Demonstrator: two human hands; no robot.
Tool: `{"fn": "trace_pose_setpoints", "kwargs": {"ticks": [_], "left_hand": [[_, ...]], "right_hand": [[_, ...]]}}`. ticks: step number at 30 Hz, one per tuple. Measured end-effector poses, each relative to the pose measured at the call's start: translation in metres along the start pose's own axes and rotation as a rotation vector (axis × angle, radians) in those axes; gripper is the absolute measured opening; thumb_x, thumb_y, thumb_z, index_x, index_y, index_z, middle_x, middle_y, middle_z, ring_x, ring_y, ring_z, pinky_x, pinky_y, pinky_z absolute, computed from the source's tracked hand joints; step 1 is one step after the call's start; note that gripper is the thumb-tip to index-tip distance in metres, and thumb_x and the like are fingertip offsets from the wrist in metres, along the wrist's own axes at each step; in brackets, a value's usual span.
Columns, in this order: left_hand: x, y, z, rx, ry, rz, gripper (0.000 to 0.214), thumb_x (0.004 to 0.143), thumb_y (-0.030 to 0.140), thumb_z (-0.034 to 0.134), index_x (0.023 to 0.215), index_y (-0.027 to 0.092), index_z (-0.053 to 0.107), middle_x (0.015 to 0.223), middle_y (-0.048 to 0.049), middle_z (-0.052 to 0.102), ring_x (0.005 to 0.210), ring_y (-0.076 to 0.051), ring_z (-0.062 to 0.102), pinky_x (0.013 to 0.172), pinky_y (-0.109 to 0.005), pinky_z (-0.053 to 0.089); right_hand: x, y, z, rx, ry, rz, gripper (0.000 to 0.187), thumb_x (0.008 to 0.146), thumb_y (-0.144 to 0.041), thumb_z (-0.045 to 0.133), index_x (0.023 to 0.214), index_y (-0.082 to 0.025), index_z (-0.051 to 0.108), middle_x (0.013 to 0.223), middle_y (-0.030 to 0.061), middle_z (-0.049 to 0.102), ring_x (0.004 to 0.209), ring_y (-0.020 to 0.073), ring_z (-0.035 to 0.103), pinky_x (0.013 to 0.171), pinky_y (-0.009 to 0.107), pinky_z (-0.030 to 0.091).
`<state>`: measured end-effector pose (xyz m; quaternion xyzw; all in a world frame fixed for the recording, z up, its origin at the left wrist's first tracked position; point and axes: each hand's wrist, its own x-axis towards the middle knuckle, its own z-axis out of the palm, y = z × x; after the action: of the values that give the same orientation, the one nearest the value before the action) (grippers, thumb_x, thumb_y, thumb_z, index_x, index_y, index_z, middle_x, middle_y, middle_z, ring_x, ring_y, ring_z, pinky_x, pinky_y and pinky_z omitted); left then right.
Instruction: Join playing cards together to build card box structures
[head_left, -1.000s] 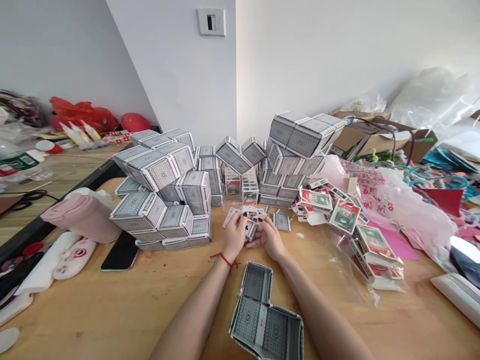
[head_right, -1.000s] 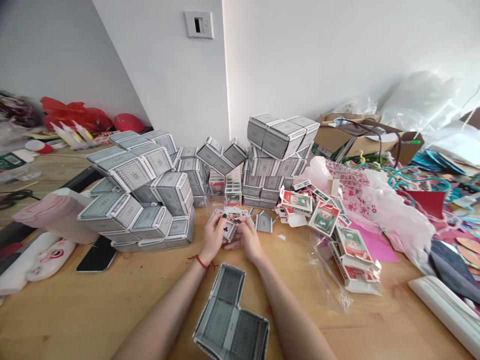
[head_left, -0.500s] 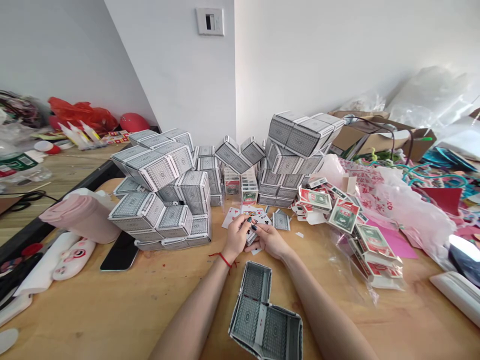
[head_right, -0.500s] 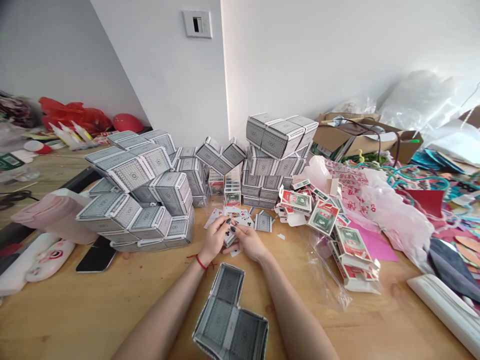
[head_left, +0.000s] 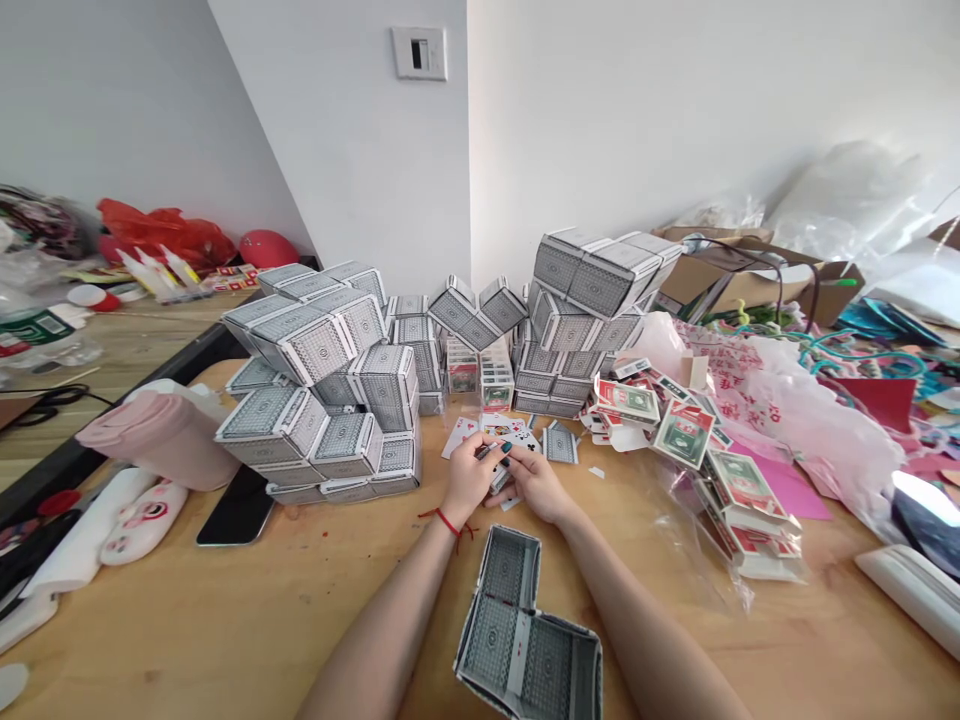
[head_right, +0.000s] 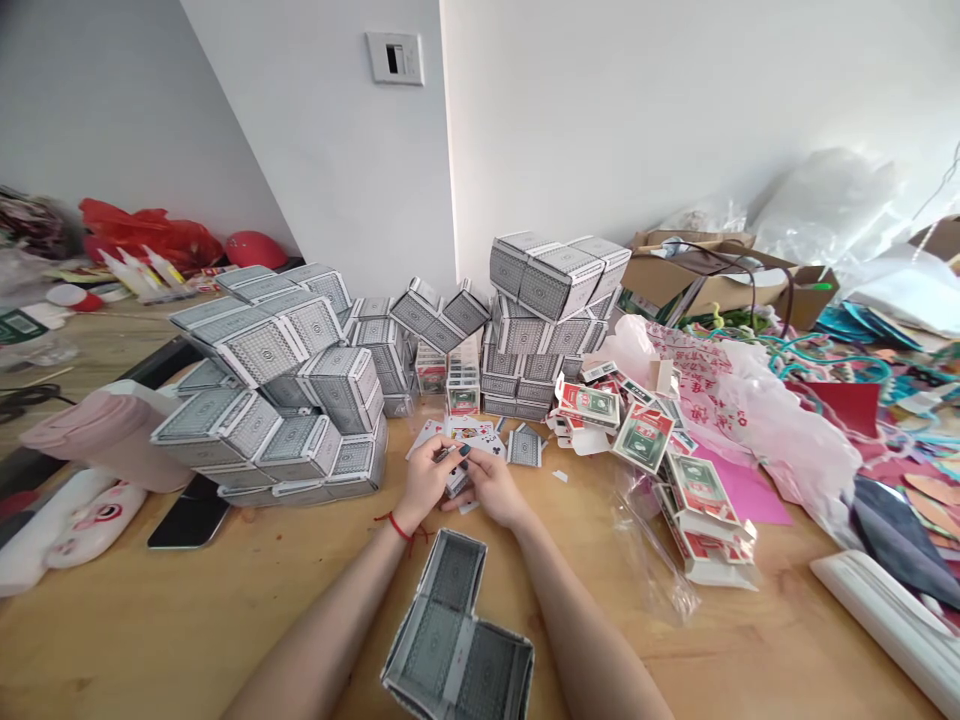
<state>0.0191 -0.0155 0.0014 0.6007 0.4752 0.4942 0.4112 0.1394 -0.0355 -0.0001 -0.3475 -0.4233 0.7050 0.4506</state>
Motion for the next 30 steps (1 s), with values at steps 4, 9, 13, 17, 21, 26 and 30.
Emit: {"fn": "trace_pose_setpoints", "kwargs": {"ticks": [4,9,13,17,21,26,30], "left_hand": [[0.0036,-0.0052,-0.0007,-0.074,-0.004,-0.088,0.016,0.068,0.031,0.058,0.066,0.016,0.061,0.064,0.0000,0.060,0.063,-0.013,0.053,0.061,-0.024,0.040],[0.0045,-0.0057,0.0005,-0.077,0.004,-0.071,0.018,0.072,0.031,0.053,0.068,0.016,0.062,0.067,-0.0012,0.062,0.065,-0.014,0.054,0.062,-0.025,0.040],[0.0005,-0.0027,0.0012,0.049,0.012,0.007,0.021,0.078,0.031,0.046,0.074,0.017,0.062,0.073,-0.0036,0.065,0.068,-0.016,0.056,0.063,-0.025,0.040],[-0.0010,-0.0027,0.0011,0.157,0.009,0.048,0.020,0.077,0.031,0.048,0.070,0.018,0.061,0.068,-0.0026,0.063,0.063,-0.014,0.055,0.058,-0.023,0.038],[0.0022,-0.0056,0.0002,0.167,0.002,0.058,0.019,0.076,0.030,0.050,0.066,0.017,0.061,0.064,-0.0022,0.062,0.060,-0.014,0.054,0.055,-0.023,0.037],[0.0062,-0.0074,-0.0009,0.216,0.013,0.025,0.020,0.076,0.028,0.049,0.064,0.016,0.060,0.062,-0.0016,0.061,0.059,-0.013,0.053,0.054,-0.022,0.036],[0.0069,-0.0053,-0.0004,0.267,0.005,0.005,0.021,0.077,0.028,0.046,0.067,0.016,0.060,0.065,-0.0016,0.062,0.060,-0.012,0.054,0.056,-0.022,0.038]], "right_hand": [[0.0007,0.0016,0.0009,-0.040,0.032,-0.020,0.034,0.071,-0.042,0.057,0.094,-0.017,0.058,0.080,0.0044,0.060,0.061,0.0165,0.063,0.050,0.031,0.056],[0.0023,0.0040,0.0001,-0.036,0.069,-0.008,0.030,0.070,-0.042,0.057,0.086,-0.016,0.059,0.066,0.0010,0.058,0.053,0.0145,0.061,0.048,0.031,0.055],[0.0026,0.0027,0.0013,-0.047,0.103,0.024,0.028,0.070,-0.043,0.056,0.071,-0.015,0.056,0.060,0.0004,0.059,0.051,0.0146,0.060,0.046,0.029,0.053],[0.0037,0.0026,0.0029,-0.130,0.154,0.040,0.028,0.072,-0.043,0.052,0.065,-0.016,0.053,0.054,-0.0009,0.057,0.047,0.0136,0.058,0.042,0.026,0.051],[0.0058,0.0048,0.0028,-0.125,0.164,0.024,0.020,0.071,-0.035,0.050,0.064,-0.016,0.054,0.054,-0.0013,0.057,0.049,0.0123,0.057,0.046,0.026,0.051],[0.0060,0.0064,0.0011,-0.040,0.093,0.005,0.013,0.066,-0.024,0.047,0.069,-0.016,0.056,0.055,-0.0020,0.057,0.053,0.0121,0.057,0.055,0.028,0.052],[0.0055,0.0063,-0.0002,0.022,0.061,0.012,0.016,0.063,-0.021,0.045,0.073,-0.016,0.057,0.058,-0.0011,0.059,0.057,0.0138,0.057,0.058,0.029,0.051]]}}
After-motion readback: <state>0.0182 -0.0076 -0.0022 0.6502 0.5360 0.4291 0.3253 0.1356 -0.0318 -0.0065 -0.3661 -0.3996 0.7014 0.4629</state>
